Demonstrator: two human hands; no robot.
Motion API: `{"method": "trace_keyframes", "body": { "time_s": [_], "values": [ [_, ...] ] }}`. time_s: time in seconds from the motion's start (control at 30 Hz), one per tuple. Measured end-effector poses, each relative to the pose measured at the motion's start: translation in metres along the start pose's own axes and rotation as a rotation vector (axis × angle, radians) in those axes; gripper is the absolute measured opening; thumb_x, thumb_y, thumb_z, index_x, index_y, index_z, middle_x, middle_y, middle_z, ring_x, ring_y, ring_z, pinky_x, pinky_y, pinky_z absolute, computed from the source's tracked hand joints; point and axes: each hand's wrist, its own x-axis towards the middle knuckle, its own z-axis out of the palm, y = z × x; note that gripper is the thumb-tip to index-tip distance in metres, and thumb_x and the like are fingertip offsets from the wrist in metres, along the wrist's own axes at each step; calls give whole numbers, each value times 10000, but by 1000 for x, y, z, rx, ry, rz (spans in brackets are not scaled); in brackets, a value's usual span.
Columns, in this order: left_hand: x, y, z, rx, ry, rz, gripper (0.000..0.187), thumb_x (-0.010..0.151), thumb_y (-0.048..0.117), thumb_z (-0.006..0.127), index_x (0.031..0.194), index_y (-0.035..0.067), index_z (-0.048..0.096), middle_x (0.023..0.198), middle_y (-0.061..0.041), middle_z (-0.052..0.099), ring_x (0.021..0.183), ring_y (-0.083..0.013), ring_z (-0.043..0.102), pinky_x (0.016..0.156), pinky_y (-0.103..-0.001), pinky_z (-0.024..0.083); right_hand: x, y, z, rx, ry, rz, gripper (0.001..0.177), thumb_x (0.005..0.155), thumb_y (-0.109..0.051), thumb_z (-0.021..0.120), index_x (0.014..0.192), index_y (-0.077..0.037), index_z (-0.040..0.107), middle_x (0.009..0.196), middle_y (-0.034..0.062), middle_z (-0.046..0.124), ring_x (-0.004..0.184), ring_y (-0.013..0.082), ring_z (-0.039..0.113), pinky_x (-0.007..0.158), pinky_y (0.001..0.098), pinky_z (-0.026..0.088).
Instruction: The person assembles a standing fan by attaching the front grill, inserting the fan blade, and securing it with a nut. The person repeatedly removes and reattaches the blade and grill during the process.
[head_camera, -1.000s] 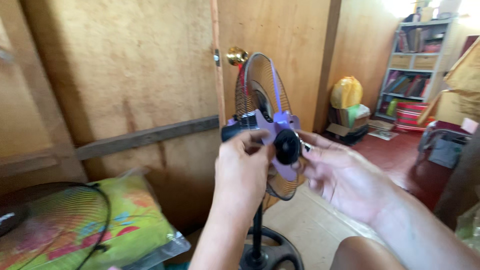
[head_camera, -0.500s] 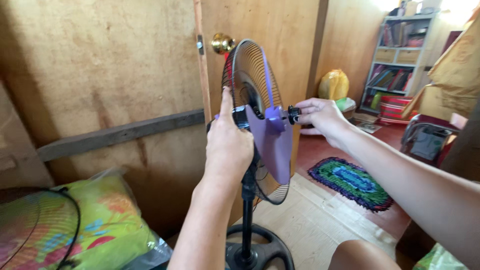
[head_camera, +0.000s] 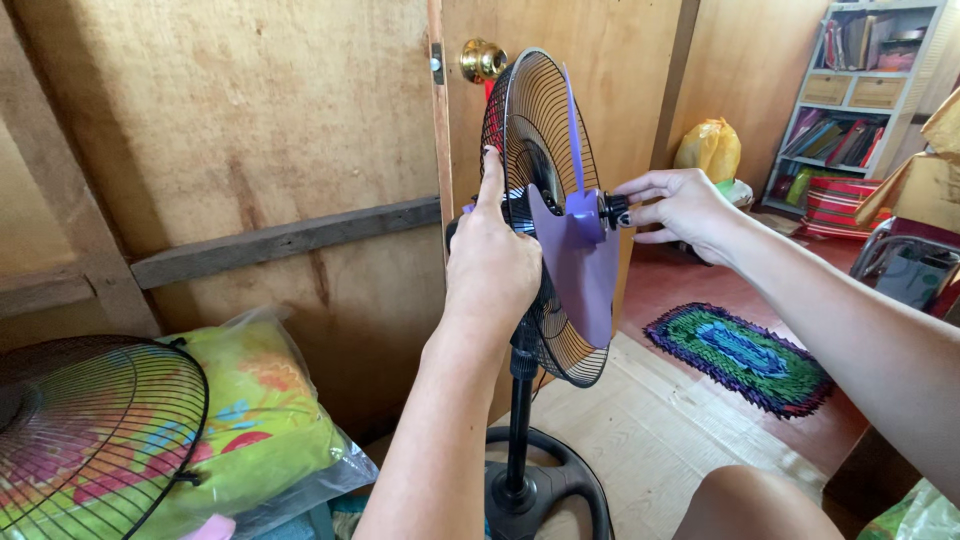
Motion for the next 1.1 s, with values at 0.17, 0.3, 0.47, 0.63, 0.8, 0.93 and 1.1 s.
{"method": "trace_keyframes", "body": {
  "time_s": [0.17, 0.3, 0.47, 0.63, 0.8, 0.93, 1.1],
  "values": [
    [-1, -7, 2, -66, 15, 19, 923, 796, 31, 628, 1613, 219, 242, 1000, -297, 696, 993, -446, 679, 925, -511, 512, 0, 4, 2, -13, -18, -34, 349, 850, 45, 684, 1186, -49, 704, 1191, 72, 652, 1013, 190, 713, 846, 379, 649],
    [1, -11, -1, -88, 48, 57, 919, 779, 7, 621, 1602, 204, 264, 1026, -296, 704, 1000, -444, 684, 934, -501, 514, 3, 5, 7, -50, 0, 15, 289, 900, -74, 694, 1186, -39, 717, 1148, 121, 720, 976, 202, 716, 815, 386, 631],
    [-1, -10, -5, -101, -47, -49, 948, 782, -31, 556, 1624, 245, 219, 1003, -270, 723, 977, -417, 708, 927, -485, 531, 5, 5, 8, -142, -32, 208, 526, 1038, -449, 587, 1194, 36, 716, 1181, 268, 748, 924, 302, 692, 772, 441, 619],
    [-4, -12, -2, -47, -5, 18, 955, 778, -36, 583, 1613, 258, 224, 1034, -258, 683, 986, -420, 683, 921, -488, 526, -5, -3, -7, -44, -64, 157, 473, 941, -373, 642, 1293, -61, 584, 1197, 148, 698, 967, 231, 695, 816, 453, 605],
    [-4, -8, -7, -47, -51, -61, 969, 794, -23, 576, 1625, 293, 190, 1011, -254, 696, 983, -409, 694, 941, -478, 530, 0, 9, -5, -35, -111, 88, 442, 860, -276, 670, 1217, -15, 675, 1089, 99, 710, 936, 180, 687, 779, 413, 603],
    [-4, -6, -9, -83, -60, -67, 966, 796, -19, 576, 1624, 293, 187, 1015, -250, 704, 985, -409, 697, 944, -479, 529, 8, 18, -2, -155, -96, 256, 648, 1049, -543, 502, 1212, 49, 708, 1055, 163, 713, 860, 268, 629, 708, 430, 556],
    [-6, -9, -3, -37, -5, -9, 949, 798, -20, 586, 1618, 284, 216, 1038, -260, 682, 1002, -419, 681, 940, -490, 525, -3, 9, -6, -5, -38, 267, 510, 982, -496, 542, 1224, -54, 627, 1049, 116, 700, 902, 247, 671, 735, 430, 581]
  ]
}}
